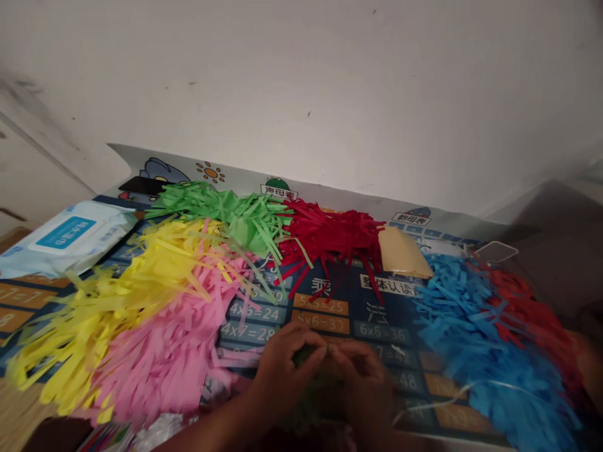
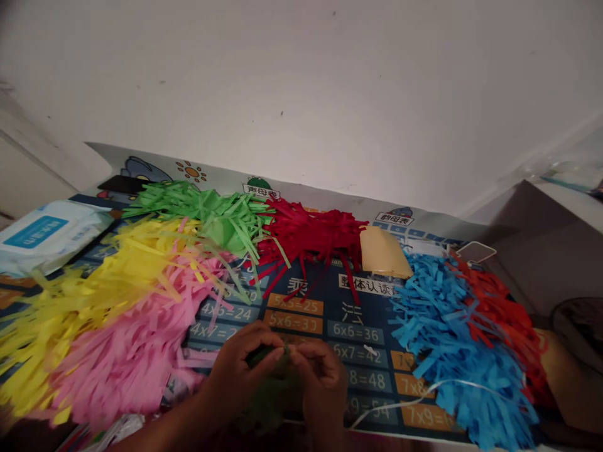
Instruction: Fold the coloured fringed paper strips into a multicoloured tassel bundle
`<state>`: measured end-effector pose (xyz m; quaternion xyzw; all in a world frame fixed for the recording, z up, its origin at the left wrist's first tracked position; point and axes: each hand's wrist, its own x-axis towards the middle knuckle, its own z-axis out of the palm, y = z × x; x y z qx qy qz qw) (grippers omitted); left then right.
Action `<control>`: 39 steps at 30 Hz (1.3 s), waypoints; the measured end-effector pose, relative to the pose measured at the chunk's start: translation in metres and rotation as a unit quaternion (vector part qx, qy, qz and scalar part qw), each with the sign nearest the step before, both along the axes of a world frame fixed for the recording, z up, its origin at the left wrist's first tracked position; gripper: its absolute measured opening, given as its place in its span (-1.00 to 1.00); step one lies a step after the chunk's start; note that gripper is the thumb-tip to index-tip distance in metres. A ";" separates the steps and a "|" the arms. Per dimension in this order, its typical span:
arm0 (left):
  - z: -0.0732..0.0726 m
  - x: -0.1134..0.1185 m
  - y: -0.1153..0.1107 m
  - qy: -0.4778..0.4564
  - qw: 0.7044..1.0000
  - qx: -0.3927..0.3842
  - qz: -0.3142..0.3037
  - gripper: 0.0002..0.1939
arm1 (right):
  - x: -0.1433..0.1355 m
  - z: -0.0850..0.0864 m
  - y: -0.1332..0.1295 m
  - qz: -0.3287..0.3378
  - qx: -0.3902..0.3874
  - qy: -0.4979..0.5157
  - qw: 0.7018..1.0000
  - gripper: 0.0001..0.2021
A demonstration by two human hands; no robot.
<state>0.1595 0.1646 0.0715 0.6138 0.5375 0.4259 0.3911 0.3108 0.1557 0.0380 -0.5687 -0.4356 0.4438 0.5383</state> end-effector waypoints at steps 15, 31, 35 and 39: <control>0.001 0.003 0.001 0.049 0.997 0.032 -0.040 -0.85 | 0.013 -0.005 -0.005 0.029 0.118 -0.186 0.975 -0.97; 0.002 -0.007 -0.004 0.090 0.987 0.101 -0.086 -0.78 | 0.014 0.020 -0.006 0.067 0.158 -0.234 0.957 -0.92; 0.001 -0.011 0.004 -0.003 0.992 0.028 -0.120 -0.84 | 0.013 0.013 -0.007 0.115 0.077 -0.124 0.983 -0.95; 0.000 -0.015 0.007 -0.023 0.989 0.015 -0.143 -0.87 | 0.012 0.006 -0.007 0.101 0.071 -0.110 0.986 -0.97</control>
